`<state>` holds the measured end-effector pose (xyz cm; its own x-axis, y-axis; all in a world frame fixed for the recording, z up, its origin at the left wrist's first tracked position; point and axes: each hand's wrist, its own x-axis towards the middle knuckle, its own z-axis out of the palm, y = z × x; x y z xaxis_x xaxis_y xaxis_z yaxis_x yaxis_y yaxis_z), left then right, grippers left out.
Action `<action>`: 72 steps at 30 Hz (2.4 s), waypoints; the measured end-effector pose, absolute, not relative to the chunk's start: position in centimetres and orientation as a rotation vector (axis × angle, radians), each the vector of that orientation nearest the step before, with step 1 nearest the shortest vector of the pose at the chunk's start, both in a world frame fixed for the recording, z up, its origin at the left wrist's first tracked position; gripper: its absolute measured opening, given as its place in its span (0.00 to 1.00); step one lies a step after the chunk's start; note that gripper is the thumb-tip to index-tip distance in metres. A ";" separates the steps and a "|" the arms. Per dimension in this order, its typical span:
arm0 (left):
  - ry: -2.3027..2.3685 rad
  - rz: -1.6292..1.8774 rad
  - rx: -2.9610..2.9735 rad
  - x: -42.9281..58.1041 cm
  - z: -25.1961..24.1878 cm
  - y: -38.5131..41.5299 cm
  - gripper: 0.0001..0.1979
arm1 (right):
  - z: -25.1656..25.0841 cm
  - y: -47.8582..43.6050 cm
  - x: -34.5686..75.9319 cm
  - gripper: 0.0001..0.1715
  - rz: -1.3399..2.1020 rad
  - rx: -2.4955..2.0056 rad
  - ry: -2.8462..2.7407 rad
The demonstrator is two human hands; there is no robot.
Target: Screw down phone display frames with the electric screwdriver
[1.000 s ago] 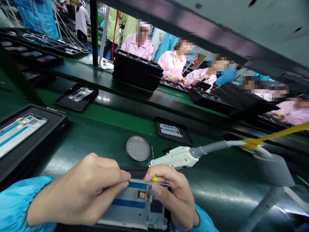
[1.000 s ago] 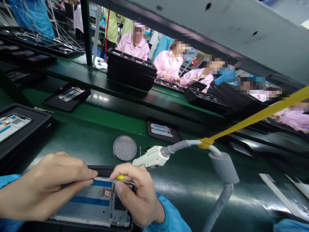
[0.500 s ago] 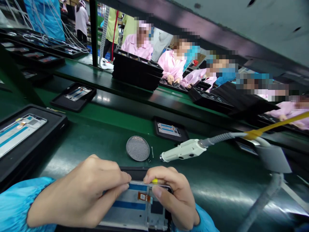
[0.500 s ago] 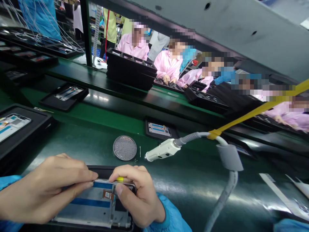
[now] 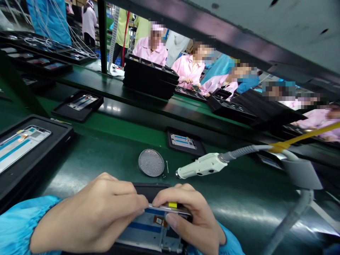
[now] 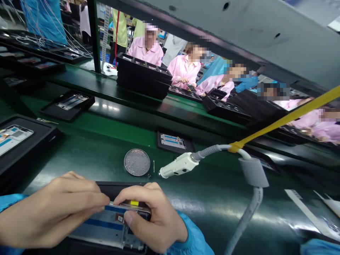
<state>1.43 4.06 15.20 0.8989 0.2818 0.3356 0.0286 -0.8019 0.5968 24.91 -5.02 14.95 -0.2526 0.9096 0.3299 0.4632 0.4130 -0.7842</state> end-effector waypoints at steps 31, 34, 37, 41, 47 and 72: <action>0.148 0.484 2.373 2.1 15.8 4.7 0.15 | 13.6 -5.8 24.6 0.07 1.009 -1.130 -1.629; 0.151 0.477 2.367 2.1 15.8 4.7 0.15 | 13.4 -5.9 24.6 0.08 1.023 -1.129 -1.592; 0.173 0.506 2.410 2.0 15.7 4.6 0.15 | 13.2 -5.8 25.0 0.13 1.039 -1.123 -1.526; 0.263 0.671 2.486 1.8 15.5 4.8 0.16 | 13.6 -4.9 25.8 0.19 1.080 -1.152 -1.524; 0.307 0.642 2.434 1.8 15.9 5.2 0.19 | 14.4 -3.7 25.8 0.25 1.037 -1.268 -1.627; 0.212 0.520 2.312 1.2 16.9 5.4 0.22 | 14.5 -4.0 25.3 0.24 0.910 -1.166 -1.717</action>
<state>1.24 5.37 16.91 0.9040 0.2999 0.3047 -0.0022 -0.7093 0.7049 25.30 -3.98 14.50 -0.2063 0.9479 0.2429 0.3310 0.3012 -0.8943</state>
